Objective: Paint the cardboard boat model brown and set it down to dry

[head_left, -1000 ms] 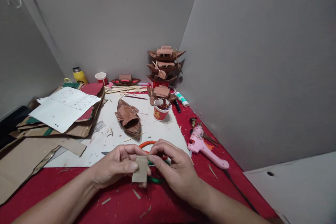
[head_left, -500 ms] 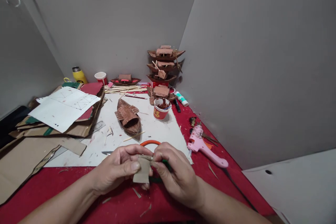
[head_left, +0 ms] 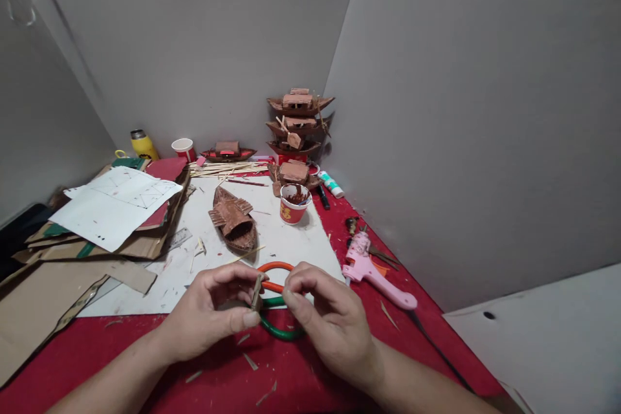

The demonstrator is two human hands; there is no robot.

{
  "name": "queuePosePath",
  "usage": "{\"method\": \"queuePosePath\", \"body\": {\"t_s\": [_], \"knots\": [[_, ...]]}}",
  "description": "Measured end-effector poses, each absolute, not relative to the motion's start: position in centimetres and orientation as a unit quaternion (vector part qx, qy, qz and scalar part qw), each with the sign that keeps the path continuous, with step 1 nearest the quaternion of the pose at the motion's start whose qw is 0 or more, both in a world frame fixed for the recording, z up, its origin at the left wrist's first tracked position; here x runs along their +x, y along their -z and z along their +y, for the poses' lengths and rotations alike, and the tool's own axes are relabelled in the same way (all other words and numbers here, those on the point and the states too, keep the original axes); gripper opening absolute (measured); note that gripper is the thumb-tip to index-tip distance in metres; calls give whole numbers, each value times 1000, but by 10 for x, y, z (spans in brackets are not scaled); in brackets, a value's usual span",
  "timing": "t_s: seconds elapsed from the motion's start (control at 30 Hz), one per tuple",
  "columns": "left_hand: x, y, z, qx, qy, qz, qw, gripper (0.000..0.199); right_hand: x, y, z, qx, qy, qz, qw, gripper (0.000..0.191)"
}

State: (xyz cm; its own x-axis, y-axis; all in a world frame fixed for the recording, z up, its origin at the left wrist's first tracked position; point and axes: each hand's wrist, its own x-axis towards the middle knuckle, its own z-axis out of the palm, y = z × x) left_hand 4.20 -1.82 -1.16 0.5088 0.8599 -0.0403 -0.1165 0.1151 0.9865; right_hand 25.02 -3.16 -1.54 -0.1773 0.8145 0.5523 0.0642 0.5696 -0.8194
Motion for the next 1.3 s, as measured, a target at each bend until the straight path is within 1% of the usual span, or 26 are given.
{"method": "queuePosePath", "body": {"t_s": [0.13, 0.23, 0.4, 0.63, 0.77, 0.87, 0.93, 1.03, 1.13, 1.2, 1.3], "knots": [[46, 8, -21, 659, -364, 368, 546, 34, 249, 11, -30, -349, -518, -626, 467, 32], [48, 8, -21, 714, -370, 359, 474, 31, 247, 9, -29, -356, -594, -589, 416, 38], [48, 11, -20, 752, -378, 352, 409, 34, 244, 4, -28, -387, -634, -553, 378, 38], [48, 13, -21, 770, -409, 342, 351, 40, 244, 5, -28, -405, -664, -517, 357, 29], [49, 13, -22, 772, -422, 346, 325, 44, 243, 9, -26, -427, -664, -501, 356, 32], [48, 13, -25, 754, -422, 372, 339, 47, 243, 12, -23, -425, -674, -472, 377, 36], [48, 13, -27, 725, -424, 399, 368, 43, 243, 14, -21, -412, -688, -452, 390, 39], [48, 12, -28, 665, -419, 424, 451, 35, 244, 18, -19, -377, -724, -429, 387, 41], [50, 7, -28, 615, -394, 420, 538, 36, 244, 20, -18, -349, -744, -418, 387, 40], [52, 4, -28, 595, -382, 408, 578, 36, 244, 21, -17, -341, -750, -414, 388, 39], [54, 4, -27, 561, -402, 376, 619, 46, 242, 21, -16, -331, -774, -382, 382, 39]]}}
